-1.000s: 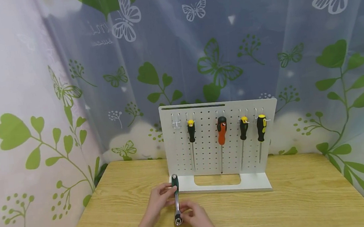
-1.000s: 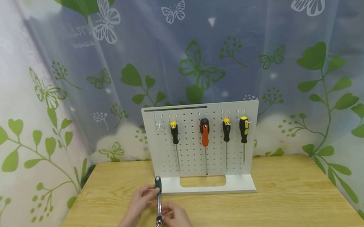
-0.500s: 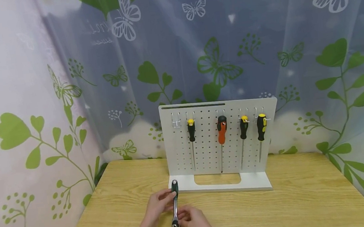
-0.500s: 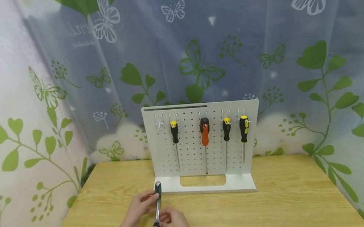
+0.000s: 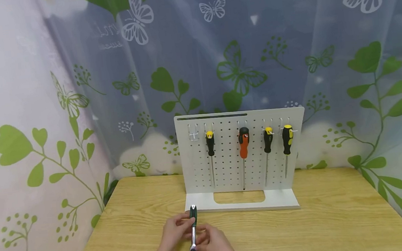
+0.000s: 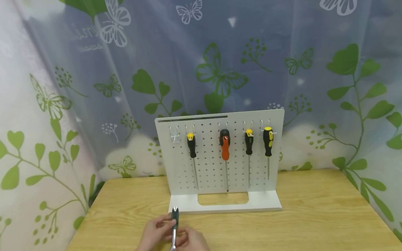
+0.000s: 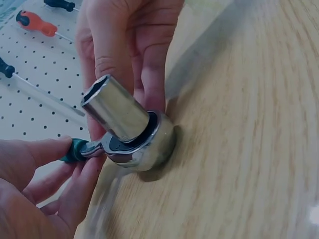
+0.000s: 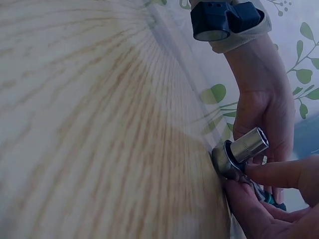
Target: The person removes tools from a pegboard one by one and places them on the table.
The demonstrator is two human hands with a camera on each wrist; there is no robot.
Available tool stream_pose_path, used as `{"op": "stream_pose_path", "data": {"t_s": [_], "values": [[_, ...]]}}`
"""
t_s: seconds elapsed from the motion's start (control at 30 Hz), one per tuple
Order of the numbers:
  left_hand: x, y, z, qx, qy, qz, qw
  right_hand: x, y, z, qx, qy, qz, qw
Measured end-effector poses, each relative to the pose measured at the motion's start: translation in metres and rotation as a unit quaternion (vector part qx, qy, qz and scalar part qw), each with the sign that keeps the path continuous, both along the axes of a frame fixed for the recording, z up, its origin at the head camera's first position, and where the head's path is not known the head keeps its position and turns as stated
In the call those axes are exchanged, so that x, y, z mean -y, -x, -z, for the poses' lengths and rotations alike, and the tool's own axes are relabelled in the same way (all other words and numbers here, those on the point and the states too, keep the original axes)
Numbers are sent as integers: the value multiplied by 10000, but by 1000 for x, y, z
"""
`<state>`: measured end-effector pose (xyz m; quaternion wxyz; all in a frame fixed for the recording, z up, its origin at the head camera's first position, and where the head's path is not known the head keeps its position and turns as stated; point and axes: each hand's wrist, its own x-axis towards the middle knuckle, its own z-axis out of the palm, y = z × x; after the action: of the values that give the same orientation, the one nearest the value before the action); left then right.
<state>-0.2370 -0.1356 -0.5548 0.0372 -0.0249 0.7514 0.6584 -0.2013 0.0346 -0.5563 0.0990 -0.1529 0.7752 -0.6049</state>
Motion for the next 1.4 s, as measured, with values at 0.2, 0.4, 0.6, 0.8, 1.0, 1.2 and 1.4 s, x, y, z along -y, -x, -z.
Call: {"op": "stream_pose_path", "data": {"t_s": [0.2,0.4,0.6,0.8,1.0,1.2,1.4], "values": [[-2,-2,-1,-63,25,-92,9999,0,-3,2,-351,100,-131,9992],[-1,-3,-1,-199,754,-127,9969,0,-5,2,-410,28,-193,9990],[-1,-3,-4,-514,1473,-174,9876,2,-6,0,-308,-46,-117,9994],[0,-4,-6,-520,1523,-294,9865,3,-5,2,-394,-166,-134,9990],[0,-3,-5,-508,1481,-219,9874,2,-5,1,-534,-262,-226,9980],[1,-2,-4,-564,1891,-149,9802,2,-4,2,-486,-331,-265,9979],[1,-3,-6,-519,1983,-127,9787,2,-3,4,-364,-422,-270,9981]]}}
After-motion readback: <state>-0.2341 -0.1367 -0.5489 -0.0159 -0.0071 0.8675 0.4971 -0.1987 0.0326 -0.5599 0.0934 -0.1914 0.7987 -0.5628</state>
